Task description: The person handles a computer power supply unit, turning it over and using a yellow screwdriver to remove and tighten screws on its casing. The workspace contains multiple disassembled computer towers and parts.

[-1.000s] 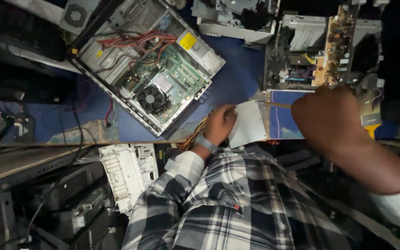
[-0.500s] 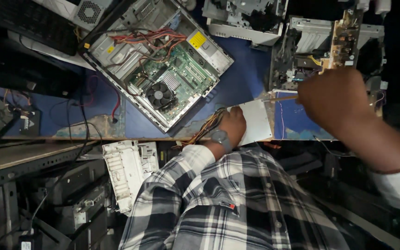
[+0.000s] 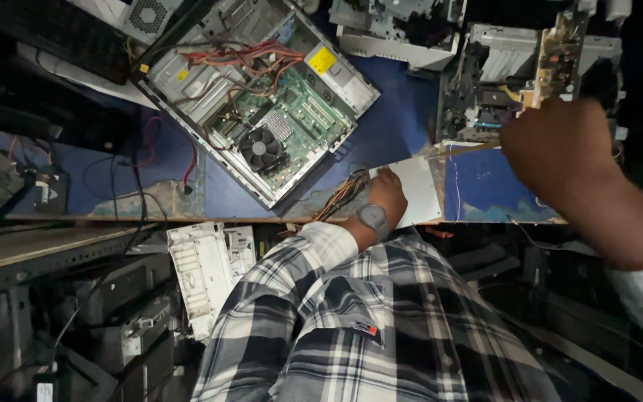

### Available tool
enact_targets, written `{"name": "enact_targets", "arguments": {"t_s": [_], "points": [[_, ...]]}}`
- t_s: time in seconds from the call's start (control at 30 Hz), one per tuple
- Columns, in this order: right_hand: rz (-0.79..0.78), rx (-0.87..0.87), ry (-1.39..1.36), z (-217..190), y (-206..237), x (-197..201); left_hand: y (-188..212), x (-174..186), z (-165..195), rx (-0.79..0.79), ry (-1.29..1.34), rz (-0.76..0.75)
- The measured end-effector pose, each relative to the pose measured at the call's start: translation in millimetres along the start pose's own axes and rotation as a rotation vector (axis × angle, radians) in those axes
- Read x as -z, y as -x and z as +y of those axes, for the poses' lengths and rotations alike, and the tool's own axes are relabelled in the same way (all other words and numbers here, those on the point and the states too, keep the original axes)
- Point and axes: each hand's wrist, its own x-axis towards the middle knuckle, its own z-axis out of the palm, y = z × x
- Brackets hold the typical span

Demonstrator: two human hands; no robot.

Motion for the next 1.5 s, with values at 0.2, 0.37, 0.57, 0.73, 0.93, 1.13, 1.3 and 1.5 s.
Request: {"name": "enact_targets", "arguments": {"t_s": [0.2,0.37,0.57,0.73,0.93,1.13,1.3,1.5], "points": [[-0.206,-0.152,-0.176,-5.3,-7.4,-5.8,2.2,7.9,4.3,-0.034,-0.092,-0.05],[-0.014,0.018,-0.162,8.6,1.7,-8.8,0.1,4.4,7.1,0.004,-0.159,-0.037],[-0.085,0.1,0.064,6.0,12.3,10.8,-4.5,1.0,8.2,-0.03,-0.108,-0.101],[-0.295,-0.055,-0.11,0.7,-0.1,14.6,-2.3,-1.7,7.9,-0.029,-0.136,-0.073],[-0.094,0.038,-0.188,8.3,-7.6,-2.1,-2.6,-2.8,7.9,-0.009,-0.117,-0.061],[-0.011,0.179,0.183,1.9,7.2,12.2,-1.6,-3.9,4.2,-0.033,-0.084,-0.077],[-0.502,-0.179,-0.21,-4.7,-10.9,29.1,-1.9,-4.4,4.2,-0.051,-0.111,-0.078],[-0.044,0.072,-0.265,7.0,-7.9,15.0,-0.1,-2.4,2.2,-0.048,-0.127,-0.048]]}}
